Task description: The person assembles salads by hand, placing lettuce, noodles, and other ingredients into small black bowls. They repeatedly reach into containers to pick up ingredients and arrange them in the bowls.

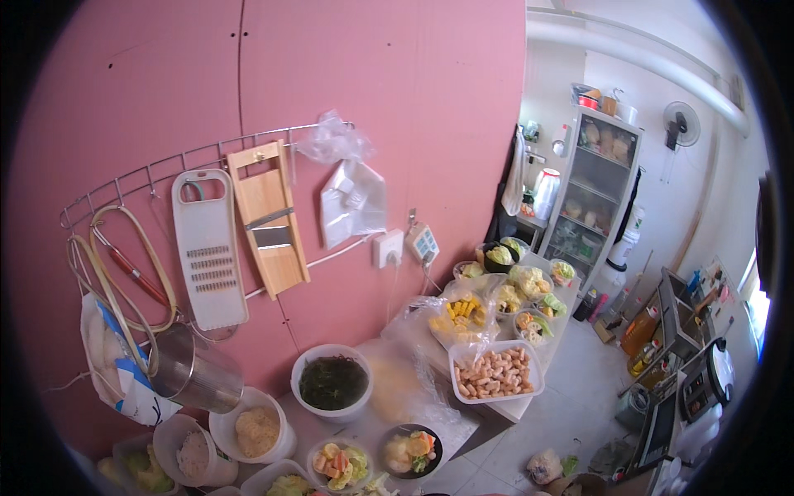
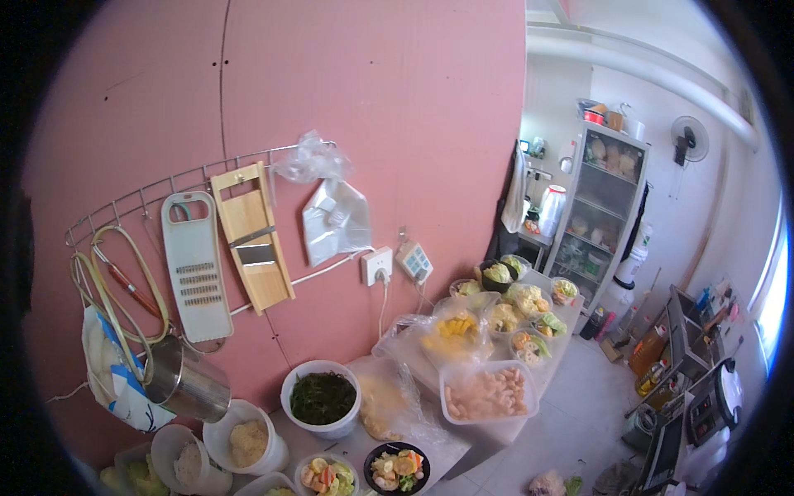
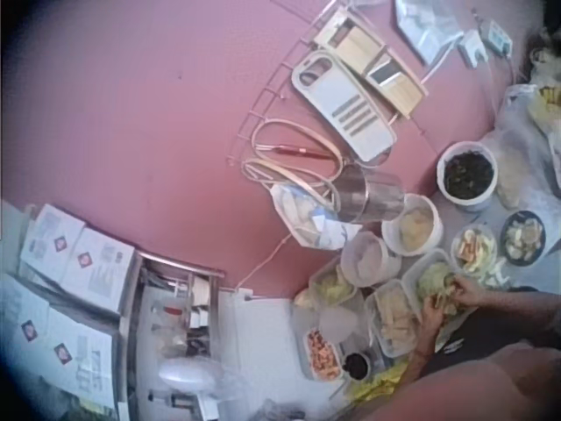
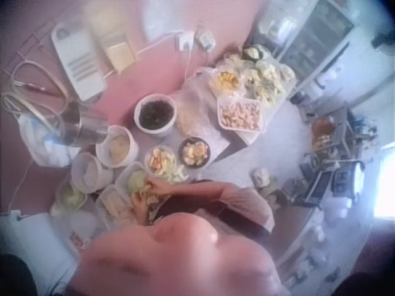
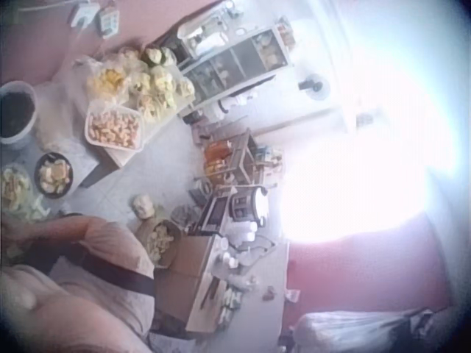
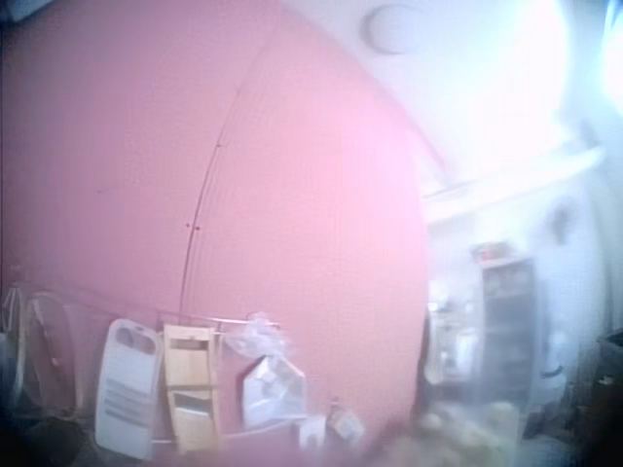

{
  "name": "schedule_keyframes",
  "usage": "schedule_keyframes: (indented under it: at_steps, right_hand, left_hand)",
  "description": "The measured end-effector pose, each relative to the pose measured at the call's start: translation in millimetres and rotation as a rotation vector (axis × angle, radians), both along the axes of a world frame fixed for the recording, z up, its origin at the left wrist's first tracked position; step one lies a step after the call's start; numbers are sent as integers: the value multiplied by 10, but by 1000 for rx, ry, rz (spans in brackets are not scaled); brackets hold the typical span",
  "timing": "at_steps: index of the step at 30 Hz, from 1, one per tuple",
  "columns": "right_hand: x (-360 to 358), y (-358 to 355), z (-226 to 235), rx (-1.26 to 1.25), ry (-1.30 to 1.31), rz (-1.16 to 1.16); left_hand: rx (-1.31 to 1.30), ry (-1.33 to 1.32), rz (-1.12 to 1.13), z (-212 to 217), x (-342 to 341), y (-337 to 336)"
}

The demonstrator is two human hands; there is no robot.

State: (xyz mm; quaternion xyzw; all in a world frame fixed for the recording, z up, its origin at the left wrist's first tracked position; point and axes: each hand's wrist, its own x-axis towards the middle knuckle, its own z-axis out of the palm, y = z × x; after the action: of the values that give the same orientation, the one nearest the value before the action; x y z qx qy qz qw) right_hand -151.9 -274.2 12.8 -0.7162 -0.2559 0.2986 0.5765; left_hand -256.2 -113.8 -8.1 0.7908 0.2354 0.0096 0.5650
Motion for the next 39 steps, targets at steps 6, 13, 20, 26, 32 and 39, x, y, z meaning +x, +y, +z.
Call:
schedule_keyframes:
  at_steps: [6,13,20,26,32,39]
  right_hand:
    - [28,-198,-488,300,410,-83]
    - [-3,-233,-628,284,324,-230]
    - [-86,-296,-571,333,362,-277]
    - [65,-501,-48,246,417,-220]
    - [416,-906,457,793,1021,-232]
    - [378,-899,926,650,802,-285]
  left_hand:
    - [-206,-134,-65,147,200,-341]
    - [-466,85,42,-215,203,-237]
    - [-378,5,94,-348,90,-314]
    - [130,-161,-96,-514,111,-321]
    - [646,-784,-154,785,794,-655]
    - [701,-950,-260,916,779,-704]
